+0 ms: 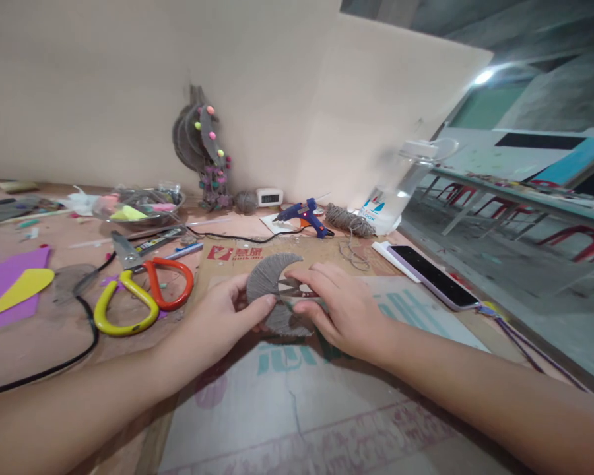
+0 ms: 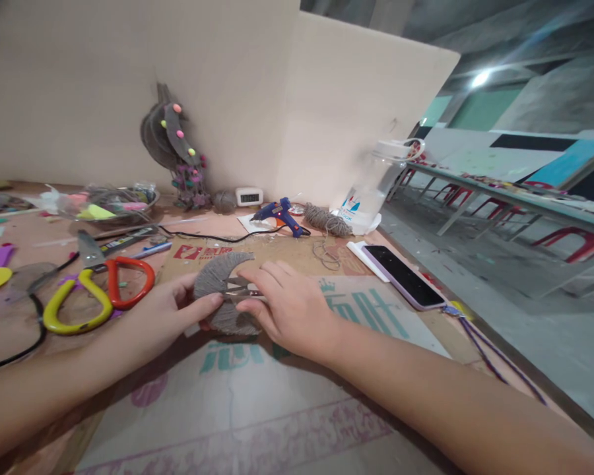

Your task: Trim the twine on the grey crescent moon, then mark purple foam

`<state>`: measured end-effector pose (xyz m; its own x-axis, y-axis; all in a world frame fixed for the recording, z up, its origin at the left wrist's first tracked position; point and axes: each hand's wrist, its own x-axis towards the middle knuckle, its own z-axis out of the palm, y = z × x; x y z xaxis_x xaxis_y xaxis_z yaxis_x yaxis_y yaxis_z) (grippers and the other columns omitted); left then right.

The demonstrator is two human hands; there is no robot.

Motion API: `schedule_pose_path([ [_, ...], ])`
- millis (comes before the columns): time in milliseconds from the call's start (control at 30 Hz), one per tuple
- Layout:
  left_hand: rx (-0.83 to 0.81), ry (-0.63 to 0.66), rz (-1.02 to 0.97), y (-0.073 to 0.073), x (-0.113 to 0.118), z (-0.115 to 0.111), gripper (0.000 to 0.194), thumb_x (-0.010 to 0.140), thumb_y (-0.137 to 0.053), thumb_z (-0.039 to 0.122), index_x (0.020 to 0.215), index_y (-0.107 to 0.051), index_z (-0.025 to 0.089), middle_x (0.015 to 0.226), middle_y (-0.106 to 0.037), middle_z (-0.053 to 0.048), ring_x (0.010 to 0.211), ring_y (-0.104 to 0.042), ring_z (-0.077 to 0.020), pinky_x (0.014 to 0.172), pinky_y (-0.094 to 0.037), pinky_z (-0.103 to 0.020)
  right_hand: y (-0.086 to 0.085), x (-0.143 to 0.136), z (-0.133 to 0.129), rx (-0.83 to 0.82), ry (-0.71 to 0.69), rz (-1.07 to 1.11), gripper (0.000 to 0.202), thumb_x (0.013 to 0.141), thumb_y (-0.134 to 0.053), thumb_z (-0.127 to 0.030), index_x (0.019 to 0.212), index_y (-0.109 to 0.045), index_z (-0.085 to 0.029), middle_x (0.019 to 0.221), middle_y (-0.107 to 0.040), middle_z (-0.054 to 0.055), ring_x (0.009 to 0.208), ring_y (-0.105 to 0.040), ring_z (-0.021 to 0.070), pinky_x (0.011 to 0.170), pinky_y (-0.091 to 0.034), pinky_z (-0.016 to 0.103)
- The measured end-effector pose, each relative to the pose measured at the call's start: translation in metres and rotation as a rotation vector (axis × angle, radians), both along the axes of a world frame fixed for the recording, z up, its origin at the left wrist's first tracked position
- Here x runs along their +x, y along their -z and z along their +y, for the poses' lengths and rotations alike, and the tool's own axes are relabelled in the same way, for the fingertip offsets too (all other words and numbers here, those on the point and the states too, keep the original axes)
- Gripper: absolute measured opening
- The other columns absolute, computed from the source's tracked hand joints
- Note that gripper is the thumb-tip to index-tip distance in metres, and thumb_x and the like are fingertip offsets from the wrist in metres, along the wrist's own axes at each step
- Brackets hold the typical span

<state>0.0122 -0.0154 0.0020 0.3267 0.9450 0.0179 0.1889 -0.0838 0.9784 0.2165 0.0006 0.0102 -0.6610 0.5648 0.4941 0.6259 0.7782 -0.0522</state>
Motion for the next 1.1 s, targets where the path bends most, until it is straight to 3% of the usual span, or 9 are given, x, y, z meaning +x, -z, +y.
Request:
schedule_pose_path([
  [633, -0.002, -0.003, 0.028, -0.0016, -0.0002, -0.0044, 0.021, 0.084, -0.055, 0.031, 0.098, -0.061, 0.017, 0.083, -0.068, 0.0, 0.07, -0.059, -0.0147, 0.059, -0.043, -0.023, -0.0029, 0.0001, 0.0035, 0.029, -0.021, -0.041, 0.029, 0.097, -0.038, -0.026, 0.102, -0.062, -0.011, 0.082, -0.063, 0.007, 0.071, -0.047, 0.0181, 0.066, -0.039, 0.029],
  [1100, 0.009, 0.016, -0.038, 0.0024, -0.0009, -0.0033, 0.016, 0.084, -0.057, 0.029, 0.095, -0.063, 0.019, 0.073, -0.063, 0.003, 0.063, -0.054, -0.0116, 0.055, -0.039, -0.021, 0.001, 0.0033, 0.0086, -0.008, -0.067, 0.024, 0.031, 0.097, -0.038, -0.028, 0.099, -0.063, -0.011, 0.08, -0.064, 0.008, 0.071, -0.05, 0.0179, 0.066, -0.04, 0.03],
])
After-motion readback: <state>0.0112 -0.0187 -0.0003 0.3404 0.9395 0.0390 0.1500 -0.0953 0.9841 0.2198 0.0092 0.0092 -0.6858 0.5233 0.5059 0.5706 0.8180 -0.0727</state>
